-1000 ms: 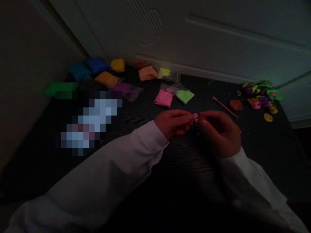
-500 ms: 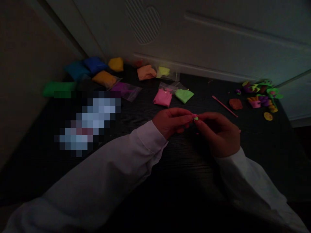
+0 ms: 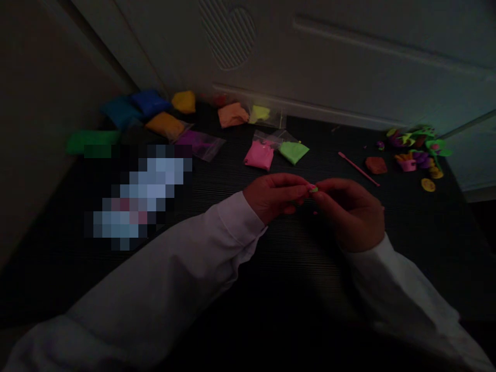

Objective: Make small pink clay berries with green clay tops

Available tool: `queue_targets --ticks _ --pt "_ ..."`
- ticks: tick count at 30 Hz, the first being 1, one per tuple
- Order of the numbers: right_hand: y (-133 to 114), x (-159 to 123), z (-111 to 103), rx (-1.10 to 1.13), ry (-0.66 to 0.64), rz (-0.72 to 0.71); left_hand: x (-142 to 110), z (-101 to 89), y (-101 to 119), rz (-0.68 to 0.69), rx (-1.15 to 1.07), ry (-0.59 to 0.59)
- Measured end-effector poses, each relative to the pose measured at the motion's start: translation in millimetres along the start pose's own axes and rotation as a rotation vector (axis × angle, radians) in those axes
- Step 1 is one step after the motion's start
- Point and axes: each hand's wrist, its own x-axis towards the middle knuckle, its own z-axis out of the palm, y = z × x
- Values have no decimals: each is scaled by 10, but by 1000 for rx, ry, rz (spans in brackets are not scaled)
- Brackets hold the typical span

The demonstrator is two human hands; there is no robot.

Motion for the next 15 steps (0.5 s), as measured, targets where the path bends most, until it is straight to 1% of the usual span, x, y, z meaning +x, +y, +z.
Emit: queue_targets --ticks 4,7,11,15 --pt "57 -3 -9 176 9 97 -1 -12 -5 -6 3 0" --pt "74 6 -23 254 -56 169 1 -11 -12 -2 7 -2" --pt "69 25 -36 318 -118 216 3 -14 -17 4 2 -24" --pt "74 46 -43 386 -179 279 0 -20 -16 -21 12 -30"
